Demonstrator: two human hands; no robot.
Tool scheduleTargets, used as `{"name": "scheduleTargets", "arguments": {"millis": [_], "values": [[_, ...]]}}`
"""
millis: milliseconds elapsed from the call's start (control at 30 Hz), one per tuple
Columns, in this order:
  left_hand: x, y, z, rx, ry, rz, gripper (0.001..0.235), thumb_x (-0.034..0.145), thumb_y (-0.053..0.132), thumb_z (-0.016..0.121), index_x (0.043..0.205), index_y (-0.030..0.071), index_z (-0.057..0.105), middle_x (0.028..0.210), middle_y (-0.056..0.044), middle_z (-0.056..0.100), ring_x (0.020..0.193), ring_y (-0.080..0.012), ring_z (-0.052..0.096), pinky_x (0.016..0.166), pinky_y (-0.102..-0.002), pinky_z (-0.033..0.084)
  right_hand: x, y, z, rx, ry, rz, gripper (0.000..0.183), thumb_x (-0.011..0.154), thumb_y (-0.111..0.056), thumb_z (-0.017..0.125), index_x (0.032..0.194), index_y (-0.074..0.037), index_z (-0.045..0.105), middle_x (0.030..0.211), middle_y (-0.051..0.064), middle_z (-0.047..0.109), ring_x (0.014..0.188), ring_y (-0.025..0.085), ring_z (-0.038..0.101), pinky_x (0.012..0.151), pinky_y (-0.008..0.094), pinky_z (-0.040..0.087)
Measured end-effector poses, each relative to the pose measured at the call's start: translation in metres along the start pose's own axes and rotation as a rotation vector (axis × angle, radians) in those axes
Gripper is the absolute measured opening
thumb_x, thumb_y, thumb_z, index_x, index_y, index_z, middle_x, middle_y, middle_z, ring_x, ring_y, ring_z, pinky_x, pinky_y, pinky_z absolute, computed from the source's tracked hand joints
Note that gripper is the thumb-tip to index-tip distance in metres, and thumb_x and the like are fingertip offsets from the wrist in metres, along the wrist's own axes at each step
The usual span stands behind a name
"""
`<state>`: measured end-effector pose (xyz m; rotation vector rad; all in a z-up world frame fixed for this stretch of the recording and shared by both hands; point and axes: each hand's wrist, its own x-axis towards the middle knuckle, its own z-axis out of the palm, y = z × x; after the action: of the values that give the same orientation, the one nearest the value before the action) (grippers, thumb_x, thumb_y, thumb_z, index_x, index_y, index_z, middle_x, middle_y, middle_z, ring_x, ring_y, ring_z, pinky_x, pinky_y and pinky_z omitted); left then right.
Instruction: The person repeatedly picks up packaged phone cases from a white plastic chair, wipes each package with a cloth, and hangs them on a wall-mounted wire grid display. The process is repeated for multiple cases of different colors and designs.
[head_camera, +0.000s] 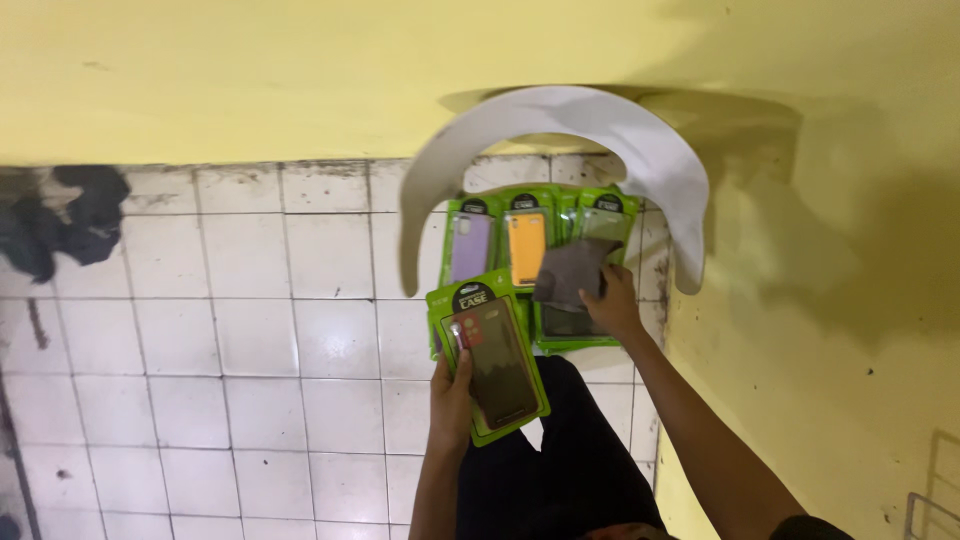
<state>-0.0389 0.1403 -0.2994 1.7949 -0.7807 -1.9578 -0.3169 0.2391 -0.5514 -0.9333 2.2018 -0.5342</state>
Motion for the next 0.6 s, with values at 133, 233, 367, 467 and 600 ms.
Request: {"name": "scheduleTargets", "arguments": {"millis": [133, 233, 367, 467, 600], "values": [[-0.020, 0.004, -0.025, -0.022, 0.003, 0.118, 0.045, 0.104, 0.023, 0.052, 0.144, 0.002, 0.053, 0.128, -0.007, 0.066, 0.116, -0.0137, 0.061, 0.099, -0.030, 0.049, -0.028, -0.040, -0.019, -0.012, 0.088, -0.225, 0.066, 0.082, -0.032, 0.081, 0.133, 0.005, 0.061, 0.143, 0.028, 0.050, 0.133, 0.044, 0.048, 0.110, 0.048, 0.041], [-0.037, 0.017, -0.049, 0.109, 0.037, 0.189, 0.042, 0.106, 0.023, 0.054, 0.139, -0.002, 0.064, 0.119, -0.013, 0.066, 0.110, -0.0149, 0.058, 0.097, -0.031, 0.048, -0.056, -0.107, -0.040, 0.128, -0.002, -0.243, 0.049, 0.088, -0.036, 0.074, 0.123, -0.002, 0.068, 0.135, 0.019, 0.059, 0.127, 0.035, 0.056, 0.106, 0.043, 0.045], [-0.066, 0.051, -0.093, -0.097, -0.066, 0.178, 0.045, 0.103, 0.024, 0.052, 0.143, 0.004, 0.057, 0.124, -0.009, 0.071, 0.110, -0.0125, 0.062, 0.095, -0.029, 0.048, -0.110, -0.232, -0.073, 0.596, -0.409, -0.105, 0.041, 0.098, -0.040, 0.058, 0.112, -0.005, 0.074, 0.102, 0.010, 0.074, 0.097, 0.020, 0.068, 0.087, 0.032, 0.051], [-0.091, 0.086, -0.134, -0.386, -0.192, 0.244, 0.047, 0.101, 0.022, 0.052, 0.144, 0.004, 0.052, 0.132, -0.007, 0.068, 0.118, -0.0135, 0.064, 0.102, -0.030, 0.050, -0.156, -0.332, -0.082, 0.331, -0.464, -0.160, 0.043, 0.106, -0.034, 0.062, 0.102, 0.009, 0.066, 0.088, 0.022, 0.056, 0.078, 0.023, 0.049, 0.076, 0.034, 0.045], [-0.129, 0.129, -0.213, -0.396, -0.195, 0.323, 0.047, 0.103, 0.023, 0.052, 0.145, 0.001, 0.052, 0.129, -0.011, 0.068, 0.114, -0.0165, 0.065, 0.097, -0.032, 0.052, -0.209, -0.444, -0.062, 0.280, -0.505, -0.265, 0.036, 0.100, -0.033, 0.066, 0.089, 0.002, 0.068, 0.072, 0.007, 0.055, 0.066, 0.015, 0.048, 0.061, 0.033, 0.040]]}}
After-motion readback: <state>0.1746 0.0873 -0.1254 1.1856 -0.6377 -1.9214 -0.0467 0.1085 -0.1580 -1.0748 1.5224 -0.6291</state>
